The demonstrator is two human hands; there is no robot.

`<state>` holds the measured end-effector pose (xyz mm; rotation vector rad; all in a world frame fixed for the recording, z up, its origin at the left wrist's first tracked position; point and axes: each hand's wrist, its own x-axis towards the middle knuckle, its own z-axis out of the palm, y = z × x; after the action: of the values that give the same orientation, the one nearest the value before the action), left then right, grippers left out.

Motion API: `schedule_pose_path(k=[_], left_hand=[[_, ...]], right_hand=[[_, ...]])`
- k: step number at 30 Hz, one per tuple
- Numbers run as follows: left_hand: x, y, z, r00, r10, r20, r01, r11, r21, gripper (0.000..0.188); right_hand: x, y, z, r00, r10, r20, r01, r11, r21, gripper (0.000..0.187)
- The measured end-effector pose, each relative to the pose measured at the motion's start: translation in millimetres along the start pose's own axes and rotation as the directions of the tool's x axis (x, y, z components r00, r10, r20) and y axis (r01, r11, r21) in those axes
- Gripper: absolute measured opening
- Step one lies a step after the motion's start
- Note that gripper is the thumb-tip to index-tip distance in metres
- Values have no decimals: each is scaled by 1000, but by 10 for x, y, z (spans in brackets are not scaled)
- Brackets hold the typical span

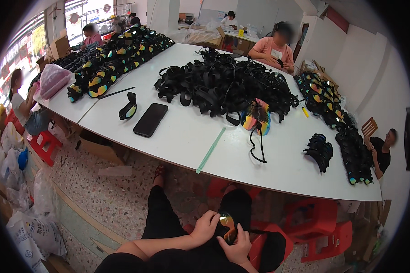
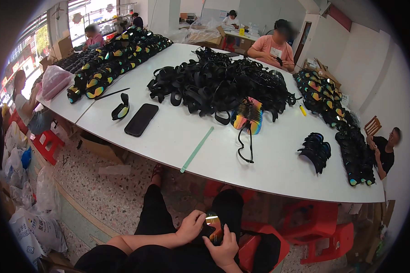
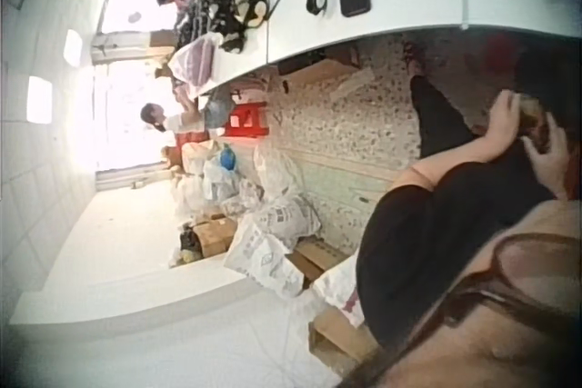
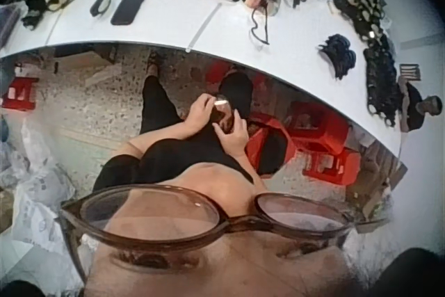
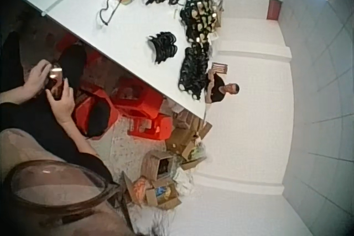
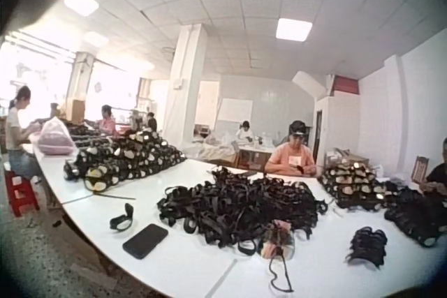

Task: Assembling components of protective goggles in a manufacturing setting.

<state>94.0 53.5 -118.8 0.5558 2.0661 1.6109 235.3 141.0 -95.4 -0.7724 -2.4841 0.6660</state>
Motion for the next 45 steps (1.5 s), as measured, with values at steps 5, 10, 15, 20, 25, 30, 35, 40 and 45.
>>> schedule_pose_path(k=[5,10,15,20,25,30,35,40,45], left_hand=[[68,-117,8,982,102,158,-126,980,152,29],[93,-44,16,902,340,268,-392,904,173,25],[135,218,27,828,412,381,-518,823,235,24],[228,288,141,789,387,478,-513,842,166,24],[280,392,205,814,134,565,-214,974,78,24],[357,397,284,670,-264,694,399,916,-37,21],[490,303,284,391,-319,863,670,742,-29,14],[573,264,279,248,-263,932,693,721,19,12],[571,296,284,265,-250,931,647,762,20,11]], right_hand=[[-48,53,-29,998,-61,-11,62,994,92,84],[74,245,-57,974,219,56,-210,787,580,25],[324,450,-162,815,463,349,-553,439,709,19],[429,619,-325,671,507,541,-694,173,699,7],[512,887,-483,460,262,848,-871,-53,489,9],[558,1106,-383,386,35,922,-915,-114,387,7],[680,1054,-376,341,-192,920,-937,-147,317,9],[726,1065,-324,272,-355,895,-962,-71,264,12],[768,1072,-306,227,-339,913,-973,-44,226,13]])
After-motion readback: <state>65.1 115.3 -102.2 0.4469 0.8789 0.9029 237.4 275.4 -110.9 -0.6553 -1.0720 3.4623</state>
